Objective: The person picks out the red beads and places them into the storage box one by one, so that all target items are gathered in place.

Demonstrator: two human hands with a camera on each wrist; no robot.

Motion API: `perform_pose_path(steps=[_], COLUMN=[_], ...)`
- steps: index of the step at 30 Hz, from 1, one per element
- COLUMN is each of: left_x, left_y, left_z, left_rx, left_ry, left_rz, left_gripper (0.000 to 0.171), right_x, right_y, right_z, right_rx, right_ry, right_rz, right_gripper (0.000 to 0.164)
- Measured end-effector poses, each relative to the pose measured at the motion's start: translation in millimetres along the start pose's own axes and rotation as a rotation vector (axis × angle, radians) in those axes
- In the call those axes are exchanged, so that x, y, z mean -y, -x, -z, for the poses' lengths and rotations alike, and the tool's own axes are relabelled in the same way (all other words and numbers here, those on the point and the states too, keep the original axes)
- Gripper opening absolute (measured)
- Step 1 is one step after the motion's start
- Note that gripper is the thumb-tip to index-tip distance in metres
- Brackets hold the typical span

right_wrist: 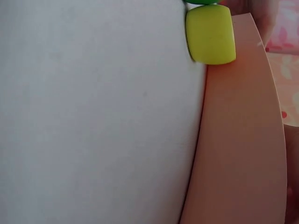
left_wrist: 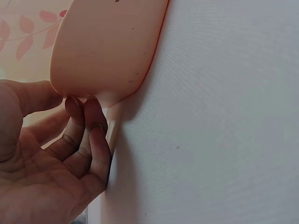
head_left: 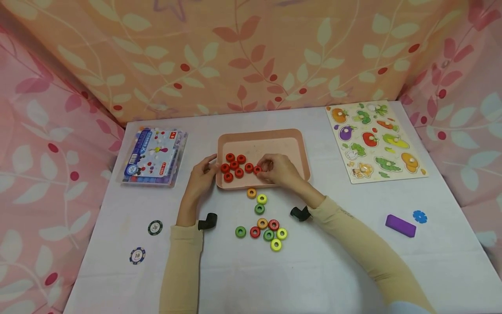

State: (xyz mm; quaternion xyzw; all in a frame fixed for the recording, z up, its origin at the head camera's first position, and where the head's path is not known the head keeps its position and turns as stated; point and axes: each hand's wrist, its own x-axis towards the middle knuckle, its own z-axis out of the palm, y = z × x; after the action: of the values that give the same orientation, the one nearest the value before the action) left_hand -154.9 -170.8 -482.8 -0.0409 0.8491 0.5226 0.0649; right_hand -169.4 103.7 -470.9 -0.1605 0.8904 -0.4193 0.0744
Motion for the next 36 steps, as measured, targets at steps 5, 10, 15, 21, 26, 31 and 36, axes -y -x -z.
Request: perform_pose_path(steps=[5,10,15,21,26,31,36], left_x=[0.4,-0.4,-1.7,-0.5,-0.2,0.2,0.2], left_y=[0.3,1.4,2.1,0.7,0.2,0.0,-0.3], left_z=[0.1,0.2,-0.5,-1.1,-0.8,-0.7,-0.5], left_rx=[0.002,0.001,-0.001,-0.003,0.001,0.004,0.002], left_ry=[-0.001,-0.001,0.004,0.005,0.005,0.005,0.003], left_rz=[-0.010,-0.016,0.000,0.013,0.018,0.012,-0.001], left_gripper=[0.043,0.043,0.043,0.043,0.043,0.043,0.043], right_x=[3,5,12,22,23,19,14], right_y=[0,5,17,41,62,80,91], right_z=[-3,0,9,18,21,25,27], right_rx=[0.031,0.043,0.055,0.169,0.398,0.558,0.580], right_ry=[-0.039,-0.061,-0.081,-0.119,-0.096,0.025,0.037], right_rz=[0.014,0.036,0.112,0.203,0.179,0.130,0.145], right_gripper=[0.024,0.022,0.018,0.023,0.025,0.023,0.023])
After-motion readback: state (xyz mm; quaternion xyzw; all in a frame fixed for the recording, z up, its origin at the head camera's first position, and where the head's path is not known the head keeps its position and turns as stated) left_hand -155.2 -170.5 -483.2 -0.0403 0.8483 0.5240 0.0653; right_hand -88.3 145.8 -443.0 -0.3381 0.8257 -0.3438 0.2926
